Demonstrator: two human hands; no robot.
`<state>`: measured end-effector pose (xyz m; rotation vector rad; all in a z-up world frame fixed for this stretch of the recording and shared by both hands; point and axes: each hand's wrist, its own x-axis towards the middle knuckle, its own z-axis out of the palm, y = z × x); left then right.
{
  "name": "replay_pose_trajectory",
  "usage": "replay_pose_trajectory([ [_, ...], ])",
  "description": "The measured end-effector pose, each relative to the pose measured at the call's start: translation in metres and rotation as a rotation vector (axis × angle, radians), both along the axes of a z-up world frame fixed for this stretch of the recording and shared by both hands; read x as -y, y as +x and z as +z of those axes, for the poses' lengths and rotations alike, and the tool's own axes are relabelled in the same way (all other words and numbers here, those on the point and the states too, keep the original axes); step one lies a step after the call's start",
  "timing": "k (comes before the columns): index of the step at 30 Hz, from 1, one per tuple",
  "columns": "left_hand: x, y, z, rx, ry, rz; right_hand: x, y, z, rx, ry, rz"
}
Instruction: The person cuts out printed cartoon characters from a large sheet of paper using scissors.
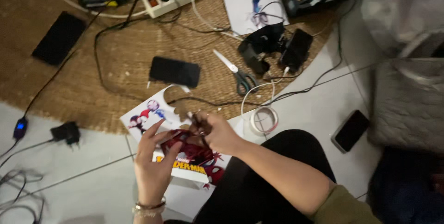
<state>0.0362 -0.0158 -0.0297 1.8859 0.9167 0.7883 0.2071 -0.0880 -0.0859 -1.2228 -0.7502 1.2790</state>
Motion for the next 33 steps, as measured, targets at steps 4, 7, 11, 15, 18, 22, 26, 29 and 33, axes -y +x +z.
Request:
replay_pose_trajectory([
  [4, 0.005, 0.002, -0.004, -0.04, 0.004, 0.103, -0.004, -0.002, 0.007, 0.038, 0.022, 0.009],
  [7, 0.003, 0.005, -0.002, -0.028, 0.02, 0.081, -0.006, 0.002, 0.027, 0.121, -0.027, 0.086],
  [11, 0.003, -0.001, -0.023, -0.068, 0.065, 0.022, -0.007, 0.009, 0.036, 0.325, -0.204, 0.201],
  [15, 0.006, 0.004, -0.022, -0.143, 0.024, 0.032, -0.01, 0.016, 0.053, 0.383, -0.199, 0.251],
  [18, 0.006, 0.006, -0.024, -0.094, 0.291, 0.052, -0.01, 0.017, 0.042, 0.312, -0.25, 0.247],
  [22, 0.007, 0.013, -0.001, -0.036, 0.383, 0.224, -0.01, 0.021, 0.047, 0.234, -0.24, 0.016],
  [26, 0.015, 0.015, -0.002, -0.063, 0.058, 0.517, -0.005, 0.035, 0.058, -0.013, 0.025, -0.229],
  [29, 0.013, 0.022, -0.029, 0.152, -0.572, 0.686, -0.008, 0.039, 0.059, -0.161, 0.138, -0.315],
  [33, 0.019, 0.031, -0.026, 0.53, -0.974, 0.229, -0.014, 0.033, 0.043, -0.435, 0.122, -0.404],
])
